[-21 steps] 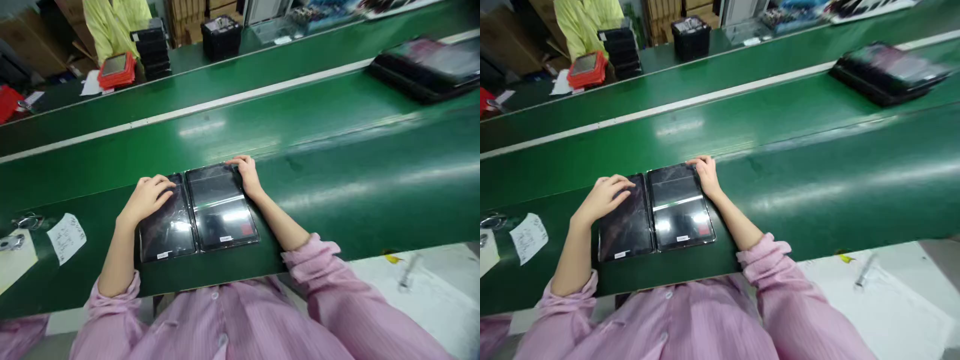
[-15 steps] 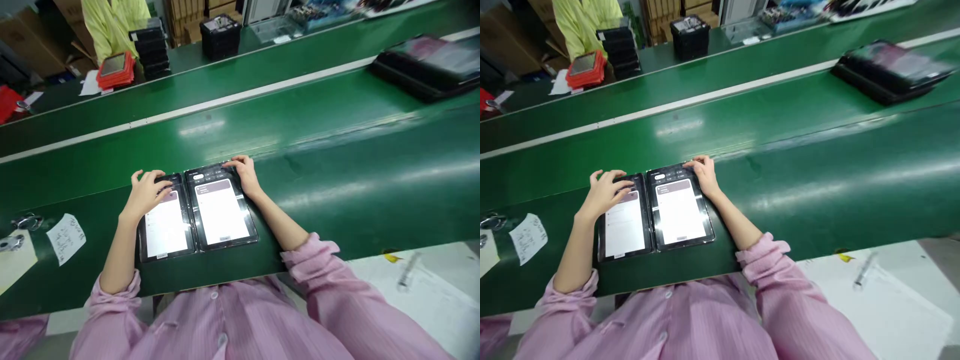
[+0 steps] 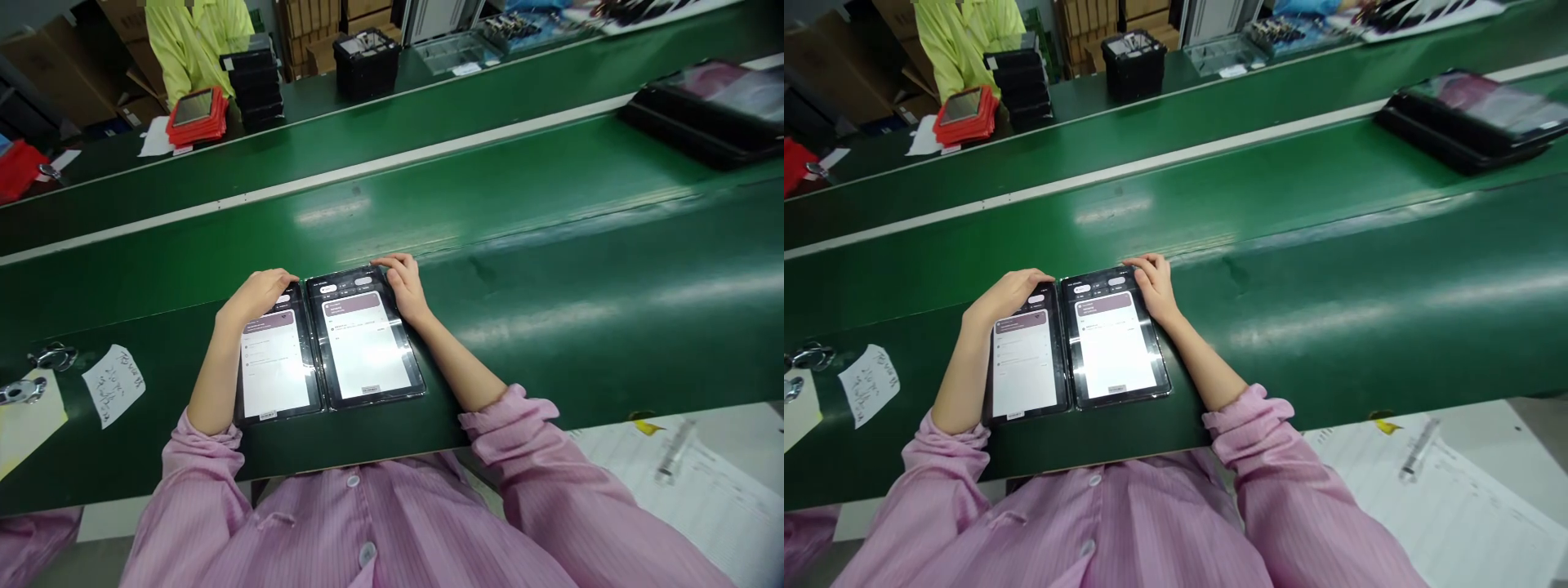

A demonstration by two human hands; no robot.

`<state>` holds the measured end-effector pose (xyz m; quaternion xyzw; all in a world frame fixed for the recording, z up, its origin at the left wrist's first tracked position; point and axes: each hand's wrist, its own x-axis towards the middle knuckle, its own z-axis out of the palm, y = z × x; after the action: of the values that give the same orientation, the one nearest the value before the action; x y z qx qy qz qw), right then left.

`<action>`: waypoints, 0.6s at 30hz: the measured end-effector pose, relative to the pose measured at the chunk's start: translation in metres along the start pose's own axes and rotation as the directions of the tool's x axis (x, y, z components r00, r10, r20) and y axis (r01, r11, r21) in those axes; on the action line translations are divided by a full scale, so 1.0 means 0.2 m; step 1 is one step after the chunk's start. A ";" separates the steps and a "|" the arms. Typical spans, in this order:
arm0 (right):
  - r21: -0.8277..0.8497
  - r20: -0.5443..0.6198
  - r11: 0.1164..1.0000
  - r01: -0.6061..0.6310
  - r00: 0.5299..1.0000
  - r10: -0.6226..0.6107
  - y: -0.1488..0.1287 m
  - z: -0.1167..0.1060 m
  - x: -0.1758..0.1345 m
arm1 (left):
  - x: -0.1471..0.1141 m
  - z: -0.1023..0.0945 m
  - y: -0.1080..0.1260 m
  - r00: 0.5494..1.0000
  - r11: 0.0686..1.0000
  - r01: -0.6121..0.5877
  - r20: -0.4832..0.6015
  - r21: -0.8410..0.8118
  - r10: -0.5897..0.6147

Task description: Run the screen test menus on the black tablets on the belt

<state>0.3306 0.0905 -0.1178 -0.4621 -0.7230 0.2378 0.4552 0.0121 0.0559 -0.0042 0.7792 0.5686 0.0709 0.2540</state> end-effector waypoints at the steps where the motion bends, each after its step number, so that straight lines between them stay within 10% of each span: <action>1: -0.003 0.004 1.000 -0.002 1.000 0.002 0.00 0.00 0.00 | 0.01 0.01 0.00 1.000 1.000 -0.005 0.001 -0.004 0.005; 18: 0.011 -0.034 1.000 -0.027 0.999 0.027 0.00 0.01 0.00 | 0.03 0.00 -0.03 0.991 0.972 -0.133 0.001 0.193 0.135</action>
<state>0.3281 0.0910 -0.1185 -0.4735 -0.7074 0.2397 0.4668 0.0094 0.0629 -0.0083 0.8362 0.5204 0.0373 0.1687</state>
